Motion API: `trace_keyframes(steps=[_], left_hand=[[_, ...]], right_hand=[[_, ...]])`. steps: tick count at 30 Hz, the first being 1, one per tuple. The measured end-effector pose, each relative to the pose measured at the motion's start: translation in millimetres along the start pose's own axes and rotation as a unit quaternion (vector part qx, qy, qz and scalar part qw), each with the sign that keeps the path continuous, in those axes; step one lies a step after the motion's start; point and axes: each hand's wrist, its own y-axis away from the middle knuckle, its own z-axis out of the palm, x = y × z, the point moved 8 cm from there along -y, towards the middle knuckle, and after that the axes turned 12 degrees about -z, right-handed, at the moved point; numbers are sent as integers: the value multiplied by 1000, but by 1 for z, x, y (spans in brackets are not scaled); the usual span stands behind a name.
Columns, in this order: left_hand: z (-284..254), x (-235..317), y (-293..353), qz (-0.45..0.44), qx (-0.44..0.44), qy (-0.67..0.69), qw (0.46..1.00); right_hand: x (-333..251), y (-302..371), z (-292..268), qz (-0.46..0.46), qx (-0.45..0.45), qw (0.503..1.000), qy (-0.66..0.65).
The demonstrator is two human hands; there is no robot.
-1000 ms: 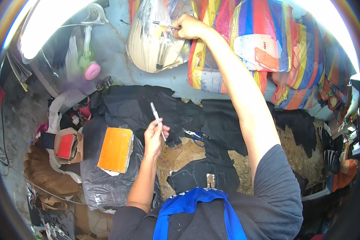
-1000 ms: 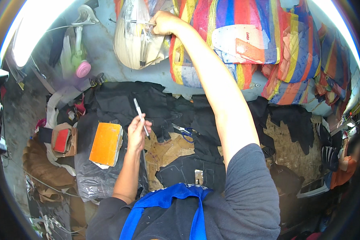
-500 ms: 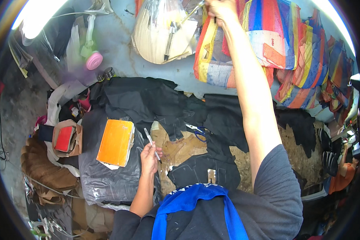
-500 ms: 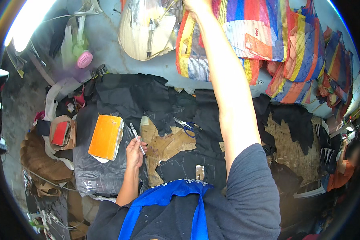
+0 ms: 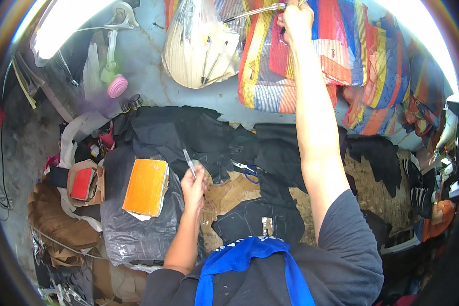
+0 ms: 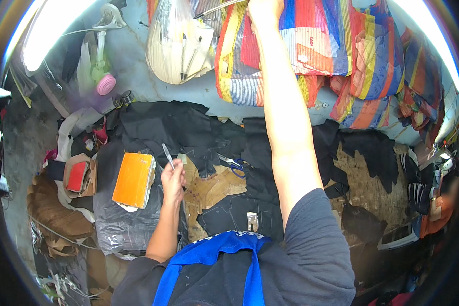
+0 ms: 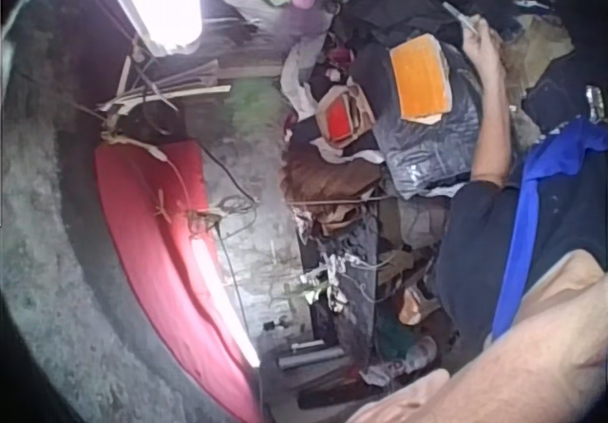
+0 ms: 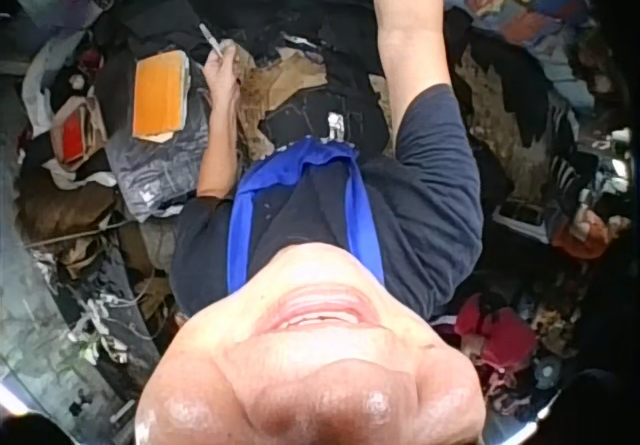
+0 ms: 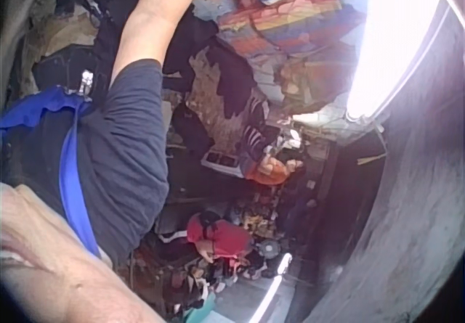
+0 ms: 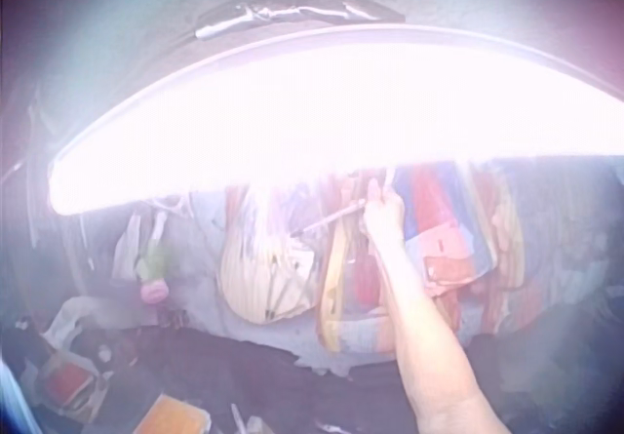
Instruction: The person places cardboard templates on black fabric and traces their outlines with a pen. They reposition the templates multiple times to mark several sections on the fabric.
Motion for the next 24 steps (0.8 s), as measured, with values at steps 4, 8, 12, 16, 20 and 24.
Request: trace_keyframes(steps=[4, 8, 12, 16, 20, 24], left_hand=[[54, 92, -23, 284, 37, -107, 952], [119, 170, -53, 440, 30, -145, 885], [155, 216, -76, 505, 169, -278, 800], [163, 226, -91, 539, 200, -290, 765], [162, 222, -103, 539, 175, -283, 774], [164, 218, -108, 543, 155, -291, 772]], right_hand=[[7, 21, 44, 106, -218, 969, -51], [5, 71, 88, -12, -415, 878, 238], [7, 80, 99, -19, -436, 856, 278], [7, 84, 101, 0, -456, 837, 303], [5, 85, 100, 48, -439, 826, 351], [7, 89, 108, 52, -450, 797, 399]])
